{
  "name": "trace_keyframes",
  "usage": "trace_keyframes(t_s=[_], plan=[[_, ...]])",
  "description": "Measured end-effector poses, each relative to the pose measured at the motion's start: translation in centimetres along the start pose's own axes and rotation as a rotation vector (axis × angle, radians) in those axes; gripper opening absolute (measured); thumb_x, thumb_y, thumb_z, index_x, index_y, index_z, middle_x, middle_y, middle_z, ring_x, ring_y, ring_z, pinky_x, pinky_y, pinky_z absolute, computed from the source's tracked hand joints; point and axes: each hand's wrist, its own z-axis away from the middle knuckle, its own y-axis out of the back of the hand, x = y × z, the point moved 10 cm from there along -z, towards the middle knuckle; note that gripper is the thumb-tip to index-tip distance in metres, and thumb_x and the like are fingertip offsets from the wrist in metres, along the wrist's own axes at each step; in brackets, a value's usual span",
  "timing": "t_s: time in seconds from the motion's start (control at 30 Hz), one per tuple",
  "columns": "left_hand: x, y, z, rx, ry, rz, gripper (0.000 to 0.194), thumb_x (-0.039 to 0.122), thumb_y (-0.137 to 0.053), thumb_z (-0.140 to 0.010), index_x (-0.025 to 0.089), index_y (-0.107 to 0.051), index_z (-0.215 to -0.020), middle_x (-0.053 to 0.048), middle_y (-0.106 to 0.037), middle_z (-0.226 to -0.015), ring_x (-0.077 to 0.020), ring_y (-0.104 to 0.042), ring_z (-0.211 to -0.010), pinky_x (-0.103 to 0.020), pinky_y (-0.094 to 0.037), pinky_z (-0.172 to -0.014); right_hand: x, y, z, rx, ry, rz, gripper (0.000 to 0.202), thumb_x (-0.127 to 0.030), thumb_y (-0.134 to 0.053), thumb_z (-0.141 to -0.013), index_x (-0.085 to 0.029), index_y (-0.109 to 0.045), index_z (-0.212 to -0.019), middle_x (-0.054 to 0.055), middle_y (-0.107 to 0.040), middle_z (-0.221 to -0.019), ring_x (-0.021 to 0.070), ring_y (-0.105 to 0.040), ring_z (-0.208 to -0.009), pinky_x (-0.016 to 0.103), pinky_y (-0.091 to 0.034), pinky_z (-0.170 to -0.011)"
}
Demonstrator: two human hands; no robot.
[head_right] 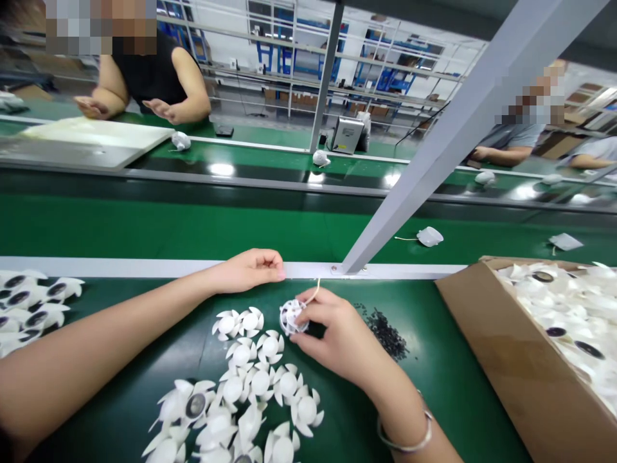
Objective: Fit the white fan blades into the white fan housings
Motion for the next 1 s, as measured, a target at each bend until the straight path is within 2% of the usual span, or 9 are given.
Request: trace_keyframes(t_s=[0.07,0.13,0.2,0.3,0.4,0.5,0.63,0.9,1.0], plan=[[0.5,-0.7,0.7,-0.194,0.005,-0.031,0.038,0.050,-0.071,-0.080,0.015,-0.057,-0.076,0.005,-0.048,-0.064,-0.0073,-0.040,-0.057,-0.020,-0.030,-0.054,0.8,0.3,0.3,-0.003,-0.007,0.016,0.012,-0.024,-0.069,-0.087,-0.026,-0.074,-0.098,0.007,-0.065,-0.119,0.0214,-0.063,-0.112,0.039,-0.055,-0.094],[0.9,-1.5,1.7,-0.388,-0.004,-0.109,0.037,0.050,-0.075,-0.076,0.016,-0.060,-0.077,0.005,-0.050,-0.063,-0.0081,-0.043,-0.057,-0.021,-0.032,-0.054,2.1,1.9,0.4,0.157,-0.055,0.130,0.028,-0.026,-0.062,-0.091,-0.026,-0.069,-0.118,0.010,-0.061,-0.130,0.0246,-0.060,-0.118,0.046,-0.051,-0.100],[1.1,-1.9,2.4,-0.492,-0.023,-0.237,0.038,0.048,-0.082,-0.069,0.017,-0.068,-0.086,0.002,-0.058,-0.070,-0.0103,-0.049,-0.063,-0.022,-0.037,-0.058,3.6,4.1,0.9,0.333,-0.149,0.195,0.040,-0.029,-0.060,-0.091,-0.022,-0.062,-0.131,0.014,-0.060,-0.131,0.0259,-0.063,-0.111,0.046,-0.055,-0.093],[1.6,-2.5,3.1,-0.542,-0.086,-0.443,0.047,0.041,-0.088,-0.059,0.023,-0.075,-0.101,0.000,-0.065,-0.087,-0.0136,-0.056,-0.075,-0.023,-0.042,-0.065,6.3,6.8,2.1,0.390,-0.350,0.148,0.033,-0.037,-0.060,-0.089,-0.019,-0.068,-0.116,0.010,-0.070,-0.101,0.0205,-0.067,-0.079,0.034,-0.056,-0.066],[2.2,-3.3,3.5,-0.574,-0.128,-0.527,0.040,0.034,-0.087,-0.063,0.026,-0.077,-0.100,-0.001,-0.067,-0.093,-0.0152,-0.058,-0.081,-0.023,-0.043,-0.070,7.8,9.0,3.4,0.289,-0.483,0.211,0.020,-0.036,-0.059,-0.086,-0.020,-0.071,-0.089,0.003,-0.069,-0.076,0.0181,-0.063,-0.065,0.030,-0.051,-0.059],[2.6,-3.6,3.6,-0.577,-0.143,-0.534,0.030,0.030,-0.084,-0.067,0.025,-0.077,-0.096,-0.002,-0.069,-0.097,-0.0151,-0.059,-0.083,-0.023,-0.043,-0.072,8.5,9.4,4.0,0.132,-0.524,0.282,0.019,-0.031,-0.056,-0.083,-0.020,-0.070,-0.077,0.002,-0.068,-0.069,0.0176,-0.061,-0.061,0.029,-0.047,-0.055],[2.6,-3.5,3.1,-0.537,-0.140,-0.519,0.021,0.026,-0.078,-0.074,0.022,-0.075,-0.095,0.000,-0.070,-0.089,-0.0139,-0.058,-0.079,-0.023,-0.042,-0.071,8.7,7.6,3.8,-0.006,-0.512,0.246,0.019,-0.026,-0.053,-0.082,-0.020,-0.070,-0.075,0.001,-0.067,-0.068,0.0161,-0.060,-0.060,0.028,-0.046,-0.055],[4.3,-2.7,1.7,-0.181,-0.382,-0.493,0.008,0.019,-0.066,-0.084,0.019,-0.065,-0.092,-0.002,-0.067,-0.098,-0.0129,-0.059,-0.089,-0.023,-0.044,-0.079,8.9,7.9,3.7,0.009,-0.526,0.376,0.019,-0.021,-0.051,-0.083,-0.019,-0.068,-0.074,0.002,-0.068,-0.072,0.0153,-0.059,-0.063,0.027,-0.044,-0.059],[4.8,-3.0,2.0,-0.122,-0.499,-0.606,0.010,0.011,-0.059,-0.085,0.019,-0.065,-0.085,-0.002,-0.067,-0.096,-0.0138,-0.059,-0.092,-0.026,-0.044,-0.083,9.3,7.5,3.6,-0.020,-0.538,0.373,0.019,-0.022,-0.051,-0.083,-0.019,-0.069,-0.076,0.002,-0.068,-0.076,0.0151,-0.059,-0.065,0.026,-0.043,-0.060]])
